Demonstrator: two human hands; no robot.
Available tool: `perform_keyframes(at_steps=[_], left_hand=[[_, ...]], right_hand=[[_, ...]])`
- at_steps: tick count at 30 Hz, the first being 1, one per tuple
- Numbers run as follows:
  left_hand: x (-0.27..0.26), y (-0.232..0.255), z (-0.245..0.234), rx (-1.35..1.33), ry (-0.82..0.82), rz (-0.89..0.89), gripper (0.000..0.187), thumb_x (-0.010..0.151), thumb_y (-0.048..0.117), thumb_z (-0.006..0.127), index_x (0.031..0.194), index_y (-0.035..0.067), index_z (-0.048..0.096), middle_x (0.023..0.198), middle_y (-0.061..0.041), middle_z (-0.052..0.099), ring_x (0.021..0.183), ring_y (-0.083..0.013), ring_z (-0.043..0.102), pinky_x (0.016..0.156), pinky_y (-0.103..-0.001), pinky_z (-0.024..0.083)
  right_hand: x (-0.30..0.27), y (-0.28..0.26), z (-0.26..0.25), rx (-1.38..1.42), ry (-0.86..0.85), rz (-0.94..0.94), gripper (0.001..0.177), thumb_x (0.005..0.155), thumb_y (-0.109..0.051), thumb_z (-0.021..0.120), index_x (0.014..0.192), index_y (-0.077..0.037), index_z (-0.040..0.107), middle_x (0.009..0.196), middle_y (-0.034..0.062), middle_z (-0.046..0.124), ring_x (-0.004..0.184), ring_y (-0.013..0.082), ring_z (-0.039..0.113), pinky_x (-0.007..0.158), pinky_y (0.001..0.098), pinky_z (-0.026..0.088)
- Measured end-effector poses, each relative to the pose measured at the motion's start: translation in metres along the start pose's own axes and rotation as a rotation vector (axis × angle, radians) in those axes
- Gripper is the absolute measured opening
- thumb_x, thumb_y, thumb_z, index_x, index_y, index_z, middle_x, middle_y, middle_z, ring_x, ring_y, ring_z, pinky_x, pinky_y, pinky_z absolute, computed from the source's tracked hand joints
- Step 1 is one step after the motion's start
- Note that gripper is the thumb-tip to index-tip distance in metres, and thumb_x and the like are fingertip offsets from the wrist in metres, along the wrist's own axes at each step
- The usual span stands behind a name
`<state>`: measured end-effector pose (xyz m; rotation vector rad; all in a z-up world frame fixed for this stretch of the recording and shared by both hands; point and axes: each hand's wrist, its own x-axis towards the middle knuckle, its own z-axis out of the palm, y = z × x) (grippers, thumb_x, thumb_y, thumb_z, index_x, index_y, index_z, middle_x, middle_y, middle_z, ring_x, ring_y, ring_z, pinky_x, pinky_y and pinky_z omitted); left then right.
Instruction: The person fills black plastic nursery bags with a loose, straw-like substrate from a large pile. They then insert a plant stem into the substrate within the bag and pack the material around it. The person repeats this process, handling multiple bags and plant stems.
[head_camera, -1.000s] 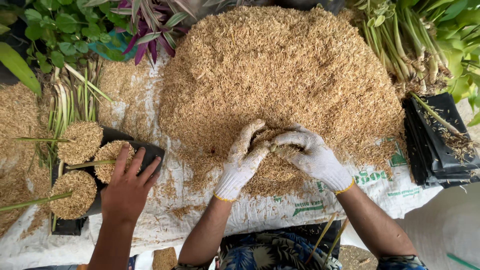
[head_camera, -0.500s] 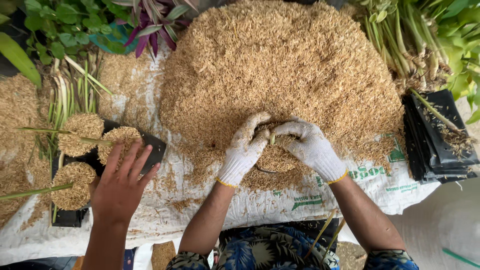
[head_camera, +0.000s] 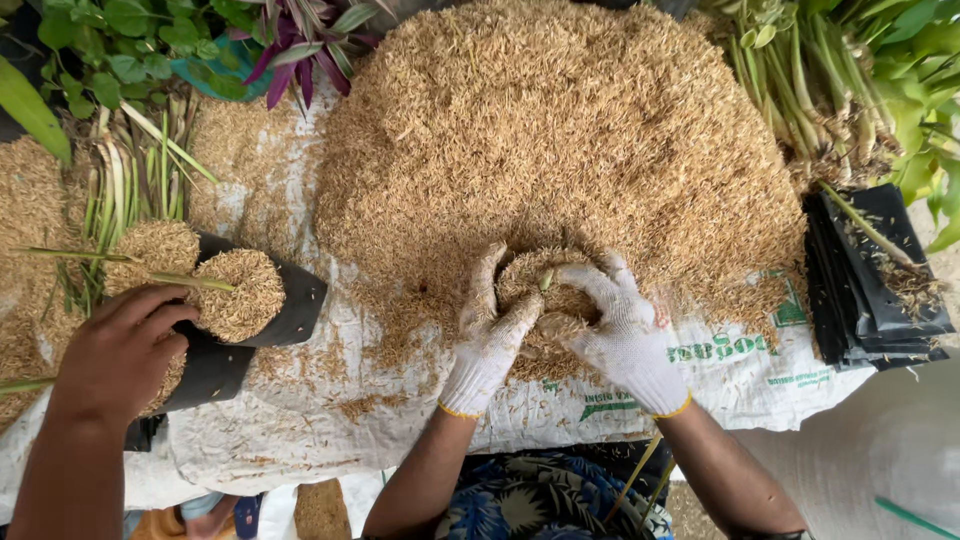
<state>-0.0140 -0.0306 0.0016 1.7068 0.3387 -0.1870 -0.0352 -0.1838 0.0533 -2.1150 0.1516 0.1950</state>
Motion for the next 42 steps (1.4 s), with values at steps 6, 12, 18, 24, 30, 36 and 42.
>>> perform_keyframes(at_steps=[6, 12, 18, 24, 30, 36, 42], left_hand=[[-0.007, 0.022, -0.008, -0.074, 0.018, 0.019, 0.064, 0.083, 0.015, 0.082, 0.141, 0.019, 0.056, 0.144, -0.015, 0.059, 0.131, -0.0301, 0.060, 0.108, -0.037, 0.056], [0.000, 0.004, -0.012, -0.389, -0.177, -0.002, 0.068, 0.087, 0.011, 0.075, 0.149, 0.014, 0.048, 0.154, -0.031, 0.043, 0.132, -0.0446, 0.054, 0.114, -0.047, 0.049], [0.021, -0.027, -0.008, -0.189, -0.219, 0.148, 0.066, 0.091, 0.011, 0.073, 0.151, 0.021, 0.048, 0.151, -0.024, 0.051, 0.141, -0.0418, 0.049, 0.113, -0.051, 0.046], [0.031, -0.027, -0.005, -0.198, -0.210, 0.062, 0.070, 0.087, 0.018, 0.082, 0.149, 0.021, 0.051, 0.148, -0.024, 0.055, 0.125, -0.0397, 0.064, 0.104, -0.046, 0.055], [0.026, 0.007, -0.011, 0.058, -0.189, -0.026, 0.068, 0.088, 0.017, 0.074, 0.149, 0.035, 0.050, 0.149, -0.008, 0.059, 0.122, -0.0254, 0.069, 0.112, -0.036, 0.052], [0.031, -0.019, -0.015, -0.300, -0.283, 0.190, 0.065, 0.088, 0.007, 0.075, 0.149, 0.013, 0.053, 0.149, -0.025, 0.054, 0.144, -0.0431, 0.045, 0.121, -0.054, 0.035], [0.039, -0.039, -0.007, -0.242, -0.270, 0.268, 0.053, 0.089, 0.001, 0.070, 0.141, 0.010, 0.058, 0.146, -0.021, 0.057, 0.142, -0.0369, 0.049, 0.117, -0.047, 0.043]], right_hand=[[0.006, 0.006, -0.005, 0.023, 0.044, -0.073, 0.063, 0.065, -0.004, 0.089, 0.123, -0.016, 0.069, 0.152, 0.0240, 0.041, 0.136, 0.0535, 0.045, 0.112, 0.0598, 0.041], [0.022, -0.022, -0.022, -0.022, -0.118, -0.279, 0.057, 0.068, 0.011, 0.078, 0.120, -0.012, 0.073, 0.156, 0.0317, 0.032, 0.143, 0.0551, 0.037, 0.114, 0.0655, 0.033], [0.037, -0.027, -0.024, -0.151, -0.188, -0.261, 0.049, 0.072, -0.004, 0.078, 0.118, -0.019, 0.075, 0.158, 0.0267, 0.034, 0.146, 0.0502, 0.032, 0.117, 0.0640, 0.026], [0.041, -0.022, -0.021, -0.299, -0.274, -0.186, 0.040, 0.077, -0.023, 0.079, 0.117, -0.028, 0.077, 0.160, 0.0208, 0.037, 0.151, 0.0442, 0.028, 0.121, 0.0621, 0.018], [0.045, -0.039, -0.033, -0.482, -0.326, -0.188, 0.034, 0.081, -0.042, 0.081, 0.115, -0.037, 0.079, 0.162, 0.0149, 0.040, 0.155, 0.0382, 0.023, 0.124, 0.0601, 0.009], [0.060, -0.022, -0.045, 0.004, -0.546, -0.245, 0.039, 0.084, 0.000, 0.069, 0.123, -0.004, 0.070, 0.152, 0.0297, 0.039, 0.135, 0.0496, 0.047, 0.105, 0.0694, 0.044], [0.061, -0.005, -0.025, 0.069, -0.505, -0.157, 0.024, 0.088, 0.001, 0.066, 0.112, -0.001, 0.072, 0.155, 0.0289, 0.037, 0.138, 0.0516, 0.045, 0.104, 0.0676, 0.046]])
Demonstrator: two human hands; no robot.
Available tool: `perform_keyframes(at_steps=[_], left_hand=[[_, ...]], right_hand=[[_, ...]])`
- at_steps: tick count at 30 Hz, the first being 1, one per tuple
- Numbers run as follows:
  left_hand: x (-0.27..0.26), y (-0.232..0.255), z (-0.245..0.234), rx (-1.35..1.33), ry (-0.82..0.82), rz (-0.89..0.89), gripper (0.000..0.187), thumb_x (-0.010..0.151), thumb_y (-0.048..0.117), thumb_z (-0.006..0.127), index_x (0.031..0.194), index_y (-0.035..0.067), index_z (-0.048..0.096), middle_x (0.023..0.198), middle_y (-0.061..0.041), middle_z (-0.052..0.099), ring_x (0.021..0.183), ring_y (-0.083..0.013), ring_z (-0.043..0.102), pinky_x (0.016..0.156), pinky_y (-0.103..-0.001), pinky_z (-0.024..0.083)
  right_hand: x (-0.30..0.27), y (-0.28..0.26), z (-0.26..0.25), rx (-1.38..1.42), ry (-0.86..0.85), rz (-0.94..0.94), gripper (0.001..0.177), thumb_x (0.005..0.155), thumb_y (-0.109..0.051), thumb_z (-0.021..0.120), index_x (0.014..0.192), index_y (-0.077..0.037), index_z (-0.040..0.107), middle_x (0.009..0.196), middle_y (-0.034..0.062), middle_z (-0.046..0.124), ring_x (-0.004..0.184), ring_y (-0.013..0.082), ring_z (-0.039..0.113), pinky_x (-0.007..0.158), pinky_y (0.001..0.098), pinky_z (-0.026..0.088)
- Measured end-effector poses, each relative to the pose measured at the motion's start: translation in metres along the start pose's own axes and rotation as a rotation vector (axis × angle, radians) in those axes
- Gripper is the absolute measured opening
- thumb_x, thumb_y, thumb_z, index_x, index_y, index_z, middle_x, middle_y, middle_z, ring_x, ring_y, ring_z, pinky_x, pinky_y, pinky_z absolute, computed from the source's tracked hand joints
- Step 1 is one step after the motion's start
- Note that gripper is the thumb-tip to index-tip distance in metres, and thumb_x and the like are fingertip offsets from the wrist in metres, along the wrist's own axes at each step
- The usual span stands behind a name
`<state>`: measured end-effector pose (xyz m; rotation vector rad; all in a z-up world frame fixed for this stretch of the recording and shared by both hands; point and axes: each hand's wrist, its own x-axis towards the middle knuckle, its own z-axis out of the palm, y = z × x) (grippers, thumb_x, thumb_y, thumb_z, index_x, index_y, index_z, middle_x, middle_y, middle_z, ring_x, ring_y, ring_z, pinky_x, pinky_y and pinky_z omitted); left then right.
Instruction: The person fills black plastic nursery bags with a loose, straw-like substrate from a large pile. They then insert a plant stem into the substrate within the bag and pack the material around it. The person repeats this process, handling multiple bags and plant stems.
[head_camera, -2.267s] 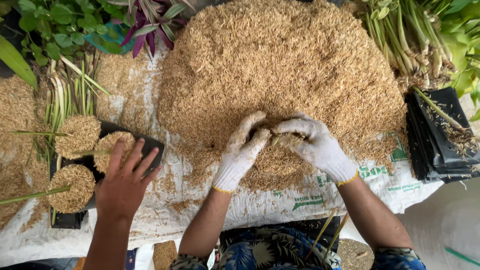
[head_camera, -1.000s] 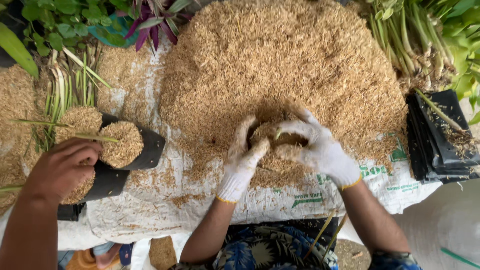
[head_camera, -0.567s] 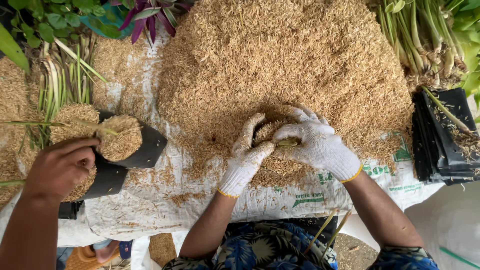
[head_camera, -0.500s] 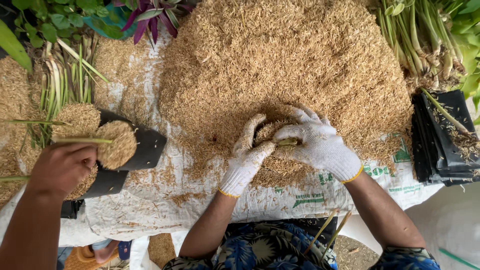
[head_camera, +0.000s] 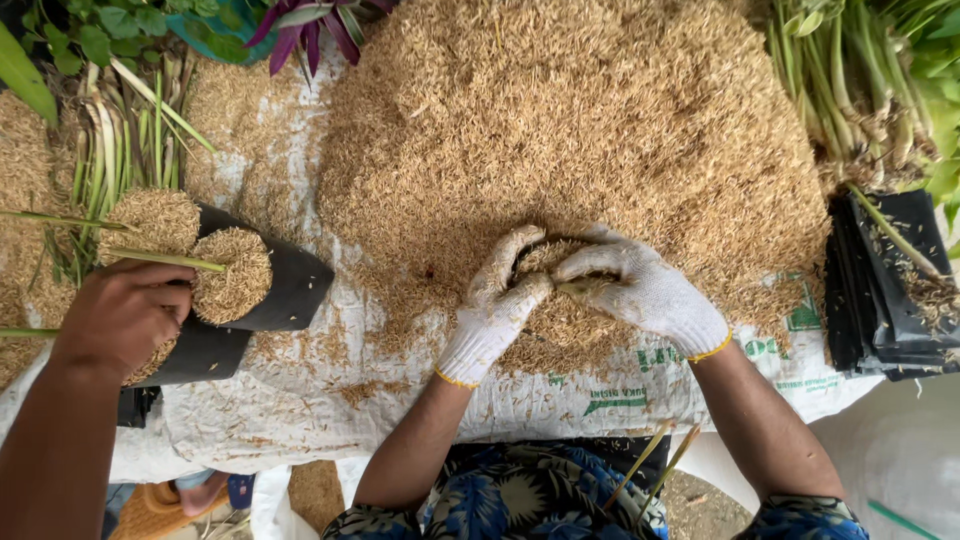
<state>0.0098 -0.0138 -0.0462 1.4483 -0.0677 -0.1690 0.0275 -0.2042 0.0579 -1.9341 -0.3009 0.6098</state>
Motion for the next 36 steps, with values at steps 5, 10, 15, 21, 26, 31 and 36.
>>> perform_keyframes(at_steps=[5, 10, 15, 21, 26, 31, 36], left_hand=[[0.003, 0.015, 0.005, 0.165, 0.020, -0.094, 0.051, 0.093, 0.011, 0.066, 0.142, 0.020, 0.058, 0.147, -0.015, 0.058, 0.140, -0.0334, 0.053, 0.119, -0.044, 0.041], [0.003, 0.031, 0.011, -0.012, -0.056, -0.011, 0.053, 0.092, 0.010, 0.067, 0.144, 0.011, 0.055, 0.143, -0.027, 0.055, 0.138, -0.0431, 0.051, 0.118, -0.053, 0.040], [0.012, 0.032, 0.007, 0.037, -0.059, 0.020, 0.048, 0.095, 0.007, 0.061, 0.143, 0.011, 0.056, 0.140, -0.026, 0.059, 0.136, -0.0411, 0.054, 0.115, -0.051, 0.044], [0.019, 0.004, 0.004, 0.069, 0.015, 0.009, 0.051, 0.094, 0.004, 0.057, 0.145, 0.013, 0.056, 0.140, -0.025, 0.060, 0.133, -0.0375, 0.057, 0.109, -0.047, 0.050], [-0.009, 0.055, 0.016, -0.023, -0.037, -0.018, 0.060, 0.095, 0.002, 0.057, 0.153, 0.008, 0.042, 0.144, -0.034, 0.051, 0.128, -0.0427, 0.057, 0.099, -0.041, 0.055], [-0.037, 0.043, 0.016, 0.039, 0.030, 0.008, 0.062, 0.096, 0.006, 0.059, 0.154, 0.008, 0.039, 0.148, -0.031, 0.047, 0.133, -0.0404, 0.051, 0.106, -0.042, 0.049], [-0.041, 0.033, 0.020, 0.128, 0.095, 0.089, 0.065, 0.097, 0.011, 0.060, 0.156, 0.007, 0.034, 0.154, -0.027, 0.042, 0.141, -0.0375, 0.044, 0.114, -0.044, 0.040]], right_hand=[[0.001, 0.035, 0.008, -0.152, 0.112, -0.056, 0.032, 0.087, -0.001, 0.069, 0.114, -0.015, 0.077, 0.132, 0.0149, 0.063, 0.144, 0.0392, 0.045, 0.114, 0.0598, 0.037], [-0.004, 0.011, -0.004, -0.008, 0.042, -0.134, 0.032, 0.088, -0.002, 0.070, 0.116, -0.016, 0.078, 0.132, 0.0223, 0.060, 0.132, 0.0430, 0.054, 0.111, 0.0612, 0.041], [0.000, -0.010, -0.004, -0.050, 0.059, -0.135, 0.031, 0.088, 0.005, 0.064, 0.113, -0.008, 0.077, 0.126, 0.0256, 0.061, 0.129, 0.0460, 0.056, 0.113, 0.0664, 0.035], [0.009, 0.004, 0.008, -0.114, 0.130, -0.105, 0.023, 0.089, 0.000, 0.069, 0.106, -0.012, 0.078, 0.124, 0.0205, 0.065, 0.131, 0.0442, 0.057, 0.110, 0.0611, 0.041], [-0.015, -0.017, 0.007, 0.091, 0.191, -0.096, 0.025, 0.083, 0.007, 0.069, 0.103, -0.004, 0.077, 0.140, 0.0270, 0.056, 0.135, 0.0511, 0.050, 0.113, 0.0673, 0.035], [-0.047, 0.006, 0.026, 0.026, 0.450, -0.266, 0.019, 0.088, -0.002, 0.072, 0.106, -0.008, 0.074, 0.122, 0.0202, 0.062, 0.126, 0.0408, 0.059, 0.117, 0.0659, 0.029], [-0.045, 0.006, 0.046, 0.062, 0.589, -0.195, 0.030, 0.084, 0.001, 0.073, 0.113, -0.007, 0.071, 0.129, 0.0245, 0.049, 0.121, 0.0482, 0.060, 0.102, 0.0628, 0.052]])
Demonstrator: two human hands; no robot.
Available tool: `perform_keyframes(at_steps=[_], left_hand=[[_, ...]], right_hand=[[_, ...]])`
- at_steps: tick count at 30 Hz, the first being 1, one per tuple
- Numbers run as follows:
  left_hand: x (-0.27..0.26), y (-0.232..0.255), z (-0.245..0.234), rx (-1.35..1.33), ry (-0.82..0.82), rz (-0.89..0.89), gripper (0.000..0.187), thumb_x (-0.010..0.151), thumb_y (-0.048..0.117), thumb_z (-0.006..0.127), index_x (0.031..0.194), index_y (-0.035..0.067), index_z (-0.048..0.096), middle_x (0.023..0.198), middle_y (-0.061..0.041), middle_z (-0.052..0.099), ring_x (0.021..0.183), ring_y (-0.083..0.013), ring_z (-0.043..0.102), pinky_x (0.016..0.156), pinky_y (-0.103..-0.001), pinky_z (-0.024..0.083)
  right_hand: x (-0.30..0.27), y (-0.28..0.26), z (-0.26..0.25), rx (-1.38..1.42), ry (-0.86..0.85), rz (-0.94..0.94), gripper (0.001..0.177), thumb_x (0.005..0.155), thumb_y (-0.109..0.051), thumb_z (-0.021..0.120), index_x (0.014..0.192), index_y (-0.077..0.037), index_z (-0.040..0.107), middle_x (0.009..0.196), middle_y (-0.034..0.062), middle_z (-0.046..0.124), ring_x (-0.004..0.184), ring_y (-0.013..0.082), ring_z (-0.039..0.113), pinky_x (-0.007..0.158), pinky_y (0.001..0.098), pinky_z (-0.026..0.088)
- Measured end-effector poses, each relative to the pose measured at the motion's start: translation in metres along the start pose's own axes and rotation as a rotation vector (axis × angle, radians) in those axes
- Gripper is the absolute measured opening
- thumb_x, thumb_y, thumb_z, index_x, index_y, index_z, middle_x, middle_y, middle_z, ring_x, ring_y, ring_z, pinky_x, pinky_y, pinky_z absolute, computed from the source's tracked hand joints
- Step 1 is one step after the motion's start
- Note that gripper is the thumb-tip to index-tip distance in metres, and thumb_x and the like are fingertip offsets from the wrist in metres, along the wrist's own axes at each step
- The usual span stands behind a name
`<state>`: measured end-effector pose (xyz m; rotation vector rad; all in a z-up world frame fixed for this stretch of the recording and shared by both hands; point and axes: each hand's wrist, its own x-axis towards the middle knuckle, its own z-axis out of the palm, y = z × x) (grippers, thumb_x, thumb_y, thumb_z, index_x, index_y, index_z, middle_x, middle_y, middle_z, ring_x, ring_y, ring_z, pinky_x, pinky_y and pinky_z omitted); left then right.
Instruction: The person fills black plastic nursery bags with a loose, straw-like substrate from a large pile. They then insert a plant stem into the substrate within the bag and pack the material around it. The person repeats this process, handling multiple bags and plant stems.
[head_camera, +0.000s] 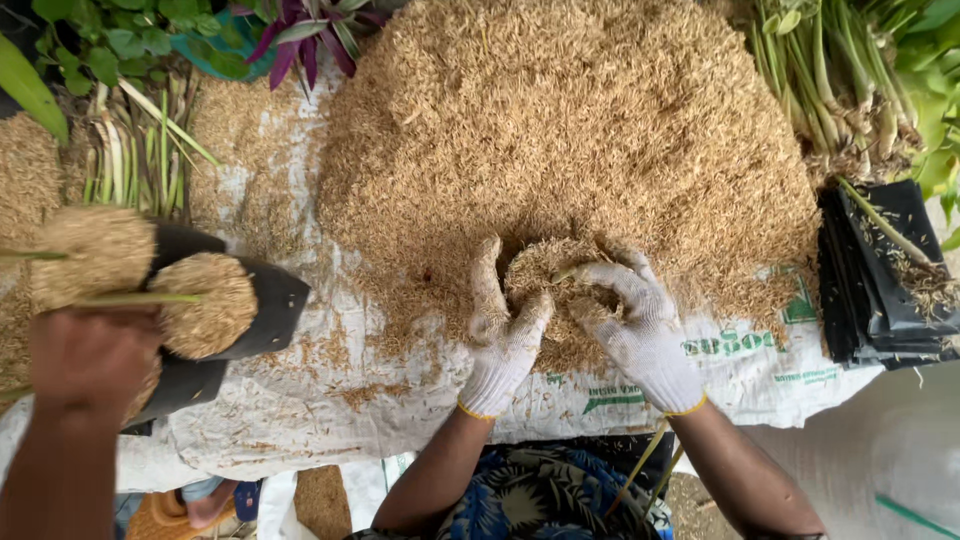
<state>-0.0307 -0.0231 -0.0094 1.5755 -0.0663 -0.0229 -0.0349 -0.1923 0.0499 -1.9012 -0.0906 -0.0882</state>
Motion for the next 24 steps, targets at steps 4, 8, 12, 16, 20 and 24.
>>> perform_keyframes(at_steps=[4, 8, 12, 16, 20, 24], left_hand=[[-0.012, -0.011, 0.003, 0.096, 0.061, 0.051, 0.068, 0.098, 0.017, 0.062, 0.157, 0.006, 0.030, 0.160, -0.022, 0.036, 0.148, -0.0346, 0.036, 0.122, -0.045, 0.031], [-0.008, -0.017, 0.009, 0.181, 0.128, 0.174, 0.073, 0.099, 0.022, 0.063, 0.159, 0.005, 0.025, 0.165, -0.018, 0.031, 0.156, -0.0318, 0.029, 0.130, -0.047, 0.022], [0.021, -0.012, 0.003, 0.029, 0.090, 0.104, 0.071, 0.097, 0.022, 0.067, 0.158, 0.012, 0.031, 0.159, -0.018, 0.038, 0.151, -0.0342, 0.035, 0.126, -0.050, 0.028], [0.030, -0.023, 0.000, -0.230, 0.019, -0.048, 0.067, 0.093, 0.009, 0.067, 0.154, 0.014, 0.040, 0.146, -0.022, 0.050, 0.136, -0.0377, 0.052, 0.113, -0.051, 0.045], [0.036, -0.020, 0.003, -0.316, 0.063, -0.189, 0.062, 0.090, -0.009, 0.059, 0.148, 0.011, 0.049, 0.140, -0.025, 0.055, 0.112, -0.0324, 0.068, 0.100, -0.040, 0.059], [0.041, -0.034, -0.003, -0.144, 0.028, -0.185, 0.059, 0.094, 0.001, 0.064, 0.147, 0.023, 0.052, 0.140, -0.016, 0.060, 0.114, -0.0277, 0.070, 0.099, -0.038, 0.058]], right_hand=[[-0.005, 0.027, 0.009, 0.149, 0.039, 0.149, 0.038, 0.079, 0.006, 0.076, 0.116, -0.003, 0.069, 0.132, 0.0235, 0.050, 0.122, 0.0426, 0.062, 0.100, 0.0528, 0.054], [-0.001, 0.057, 0.002, -0.143, -0.014, -0.157, 0.022, 0.085, -0.007, 0.072, 0.107, -0.013, 0.072, 0.113, 0.0031, 0.074, 0.110, 0.0187, 0.065, 0.100, 0.0349, 0.050], [0.022, 0.010, -0.008, 0.116, -0.038, -0.105, 0.036, 0.076, 0.011, 0.070, 0.109, -0.005, 0.074, 0.100, 0.0164, 0.069, 0.115, 0.0375, 0.068, 0.121, 0.0575, 0.036], [0.037, 0.019, -0.002, 0.051, -0.188, 0.049, 0.025, 0.084, -0.010, 0.080, 0.109, -0.013, 0.078, 0.129, 0.0195, 0.063, 0.129, 0.0399, 0.056, 0.112, 0.0531, 0.041], [0.037, 0.039, 0.005, -0.005, -0.218, 0.136, 0.018, 0.084, -0.008, 0.080, 0.102, -0.008, 0.076, 0.135, 0.0228, 0.061, 0.128, 0.0453, 0.059, 0.108, 0.0570, 0.045], [0.041, 0.042, 0.001, -0.045, -0.225, 0.152, 0.018, 0.085, -0.006, 0.077, 0.101, -0.013, 0.079, 0.141, 0.0217, 0.058, 0.126, 0.0460, 0.060, 0.107, 0.0585, 0.046]])
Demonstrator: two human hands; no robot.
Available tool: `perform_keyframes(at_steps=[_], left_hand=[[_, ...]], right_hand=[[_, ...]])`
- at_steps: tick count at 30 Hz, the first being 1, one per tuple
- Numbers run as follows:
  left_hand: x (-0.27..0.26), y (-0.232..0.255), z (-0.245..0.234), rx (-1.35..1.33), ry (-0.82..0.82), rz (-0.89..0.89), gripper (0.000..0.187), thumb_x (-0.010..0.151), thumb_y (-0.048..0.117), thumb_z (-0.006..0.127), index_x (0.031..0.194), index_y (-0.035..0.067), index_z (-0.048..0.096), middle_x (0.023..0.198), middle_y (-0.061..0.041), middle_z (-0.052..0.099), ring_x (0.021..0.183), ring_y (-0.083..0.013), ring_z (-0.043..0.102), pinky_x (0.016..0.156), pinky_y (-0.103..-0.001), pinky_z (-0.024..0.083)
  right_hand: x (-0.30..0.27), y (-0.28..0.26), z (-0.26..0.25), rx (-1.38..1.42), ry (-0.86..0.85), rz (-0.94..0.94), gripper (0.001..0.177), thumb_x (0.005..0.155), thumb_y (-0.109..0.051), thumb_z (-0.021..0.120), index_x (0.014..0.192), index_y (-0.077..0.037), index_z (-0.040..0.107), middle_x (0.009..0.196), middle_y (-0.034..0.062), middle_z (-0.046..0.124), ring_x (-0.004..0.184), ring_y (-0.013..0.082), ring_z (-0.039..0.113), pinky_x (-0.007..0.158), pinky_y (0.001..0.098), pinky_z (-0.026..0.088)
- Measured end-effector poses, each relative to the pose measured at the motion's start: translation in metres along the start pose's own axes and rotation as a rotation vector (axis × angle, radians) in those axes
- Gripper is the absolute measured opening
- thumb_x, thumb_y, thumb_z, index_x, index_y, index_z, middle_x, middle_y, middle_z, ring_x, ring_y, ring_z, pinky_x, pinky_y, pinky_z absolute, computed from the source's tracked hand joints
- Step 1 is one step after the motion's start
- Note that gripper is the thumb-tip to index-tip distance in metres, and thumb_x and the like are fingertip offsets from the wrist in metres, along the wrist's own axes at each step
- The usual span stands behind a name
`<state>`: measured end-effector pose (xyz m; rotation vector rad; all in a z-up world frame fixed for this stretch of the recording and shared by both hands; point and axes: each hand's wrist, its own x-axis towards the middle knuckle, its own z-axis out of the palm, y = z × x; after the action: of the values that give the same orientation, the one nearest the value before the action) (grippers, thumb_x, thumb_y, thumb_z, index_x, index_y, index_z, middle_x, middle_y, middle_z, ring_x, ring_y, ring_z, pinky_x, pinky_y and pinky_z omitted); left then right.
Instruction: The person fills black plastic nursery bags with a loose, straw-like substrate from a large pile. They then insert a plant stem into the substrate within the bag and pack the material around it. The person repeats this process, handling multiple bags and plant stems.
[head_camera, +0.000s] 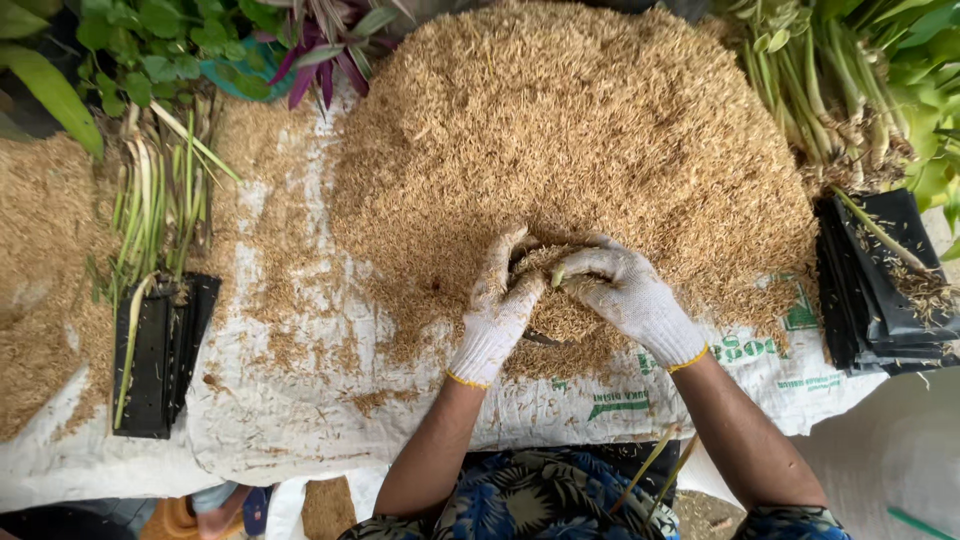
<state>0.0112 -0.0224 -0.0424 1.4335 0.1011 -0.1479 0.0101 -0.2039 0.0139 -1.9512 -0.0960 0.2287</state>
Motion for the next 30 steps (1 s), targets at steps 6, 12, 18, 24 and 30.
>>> perform_keyframes(at_steps=[6, 12, 18, 24, 30], left_hand=[[0.006, 0.022, 0.004, -1.053, 0.069, -0.524, 0.054, 0.104, 0.018, 0.054, 0.153, 0.005, 0.036, 0.147, -0.026, 0.042, 0.126, -0.0335, 0.053, 0.111, -0.042, 0.044], [0.011, 0.031, -0.001, -0.558, -0.121, -0.274, 0.058, 0.099, 0.016, 0.060, 0.154, 0.003, 0.044, 0.145, -0.022, 0.051, 0.125, -0.0256, 0.053, 0.111, -0.036, 0.042], [0.001, 0.018, -0.004, 0.112, -0.193, 0.111, 0.059, 0.099, 0.006, 0.058, 0.154, 0.018, 0.041, 0.149, -0.024, 0.052, 0.128, -0.0347, 0.060, 0.094, -0.033, 0.060], [-0.051, 0.049, 0.008, 0.130, 0.031, 0.201, 0.091, 0.087, 0.047, 0.074, 0.156, 0.006, 0.030, 0.157, -0.034, 0.030, 0.145, -0.0495, 0.034, 0.120, -0.063, 0.031], [-0.063, 0.055, 0.018, 0.244, 0.110, 0.104, 0.091, 0.083, 0.027, 0.072, 0.157, 0.003, 0.023, 0.159, -0.034, 0.022, 0.147, -0.0504, 0.029, 0.121, -0.065, 0.024]], right_hand=[[-0.001, -0.036, -0.015, 0.063, -0.146, -0.032, 0.026, 0.091, 0.003, 0.064, 0.112, -0.004, 0.076, 0.143, 0.0291, 0.054, 0.130, 0.0466, 0.056, 0.113, 0.0602, 0.041], [0.013, -0.044, -0.011, 0.009, -0.231, -0.123, 0.024, 0.084, 0.009, 0.066, 0.100, -0.004, 0.078, 0.139, 0.0256, 0.058, 0.133, 0.0492, 0.053, 0.111, 0.0652, 0.039], [0.006, -0.025, -0.013, -0.041, -0.147, -0.168, 0.022, 0.086, -0.002, 0.075, 0.108, -0.005, 0.076, 0.138, 0.0258, 0.058, 0.132, 0.0489, 0.053, 0.109, 0.0633, 0.042], [-0.044, -0.022, -0.003, -0.079, 0.136, -0.430, 0.022, 0.087, -0.010, 0.077, 0.109, -0.006, 0.073, 0.148, 0.0308, 0.046, 0.140, 0.0512, 0.045, 0.110, 0.0598, 0.045], [-0.060, -0.039, 0.015, -0.297, 0.318, -0.216, 0.042, 0.081, -0.021, 0.083, 0.120, -0.026, 0.070, 0.147, 0.0203, 0.053, 0.143, 0.0479, 0.042, 0.115, 0.0607, 0.032]])
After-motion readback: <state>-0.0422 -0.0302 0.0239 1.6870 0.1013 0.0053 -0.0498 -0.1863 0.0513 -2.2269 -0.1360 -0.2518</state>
